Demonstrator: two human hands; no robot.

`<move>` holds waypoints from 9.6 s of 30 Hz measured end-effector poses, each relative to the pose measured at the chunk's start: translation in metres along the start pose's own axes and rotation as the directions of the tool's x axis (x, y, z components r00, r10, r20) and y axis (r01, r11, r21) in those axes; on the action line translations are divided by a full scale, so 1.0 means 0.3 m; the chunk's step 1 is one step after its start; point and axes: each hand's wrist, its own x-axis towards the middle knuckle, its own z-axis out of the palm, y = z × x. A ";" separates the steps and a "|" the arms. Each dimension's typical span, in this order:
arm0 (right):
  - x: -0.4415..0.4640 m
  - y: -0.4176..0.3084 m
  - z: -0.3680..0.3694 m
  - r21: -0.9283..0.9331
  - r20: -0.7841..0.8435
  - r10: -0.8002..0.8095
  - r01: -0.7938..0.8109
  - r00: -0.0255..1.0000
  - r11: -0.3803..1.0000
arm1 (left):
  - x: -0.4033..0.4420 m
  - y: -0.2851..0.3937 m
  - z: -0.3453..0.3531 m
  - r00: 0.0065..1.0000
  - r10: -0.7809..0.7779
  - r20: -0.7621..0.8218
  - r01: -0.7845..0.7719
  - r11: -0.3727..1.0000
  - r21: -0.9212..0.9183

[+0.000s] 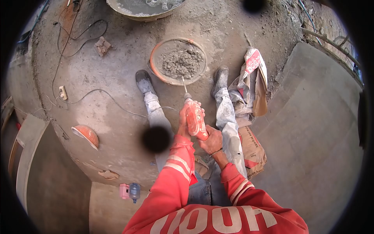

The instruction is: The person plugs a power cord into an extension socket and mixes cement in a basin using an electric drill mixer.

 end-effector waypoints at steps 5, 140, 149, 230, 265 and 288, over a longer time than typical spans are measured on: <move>-0.003 0.011 0.007 -0.010 0.003 -0.024 0.024 1.000 1.000 | -0.009 -0.003 0.004 1.000 0.016 0.010 -0.016 1.000 -0.014; 0.016 0.048 0.004 -0.039 0.002 -0.075 0.075 0.997 0.996 | -0.015 -0.014 0.005 0.997 0.070 0.034 -0.068 0.996 -0.050; 0.025 0.042 -0.009 -0.131 0.080 -0.078 0.088 0.994 0.987 | -0.021 -0.002 0.015 0.995 0.087 0.049 -0.085 0.996 -0.039; 0.026 0.008 0.033 0.050 0.019 -0.022 0.021 1.000 0.999 | -0.024 0.062 0.057 0.996 0.036 -0.079 -0.030 0.997 0.076; 0.057 0.095 -0.044 0.256 -0.049 0.158 -0.141 0.986 0.956 | 0.131 -0.052 0.178 0.967 -0.097 -0.235 0.157 0.955 0.252; 0.205 -0.199 -0.140 0.024 -0.122 0.055 -0.053 0.991 0.998 | 0.145 0.159 0.377 0.994 -0.107 -0.024 0.109 0.988 0.113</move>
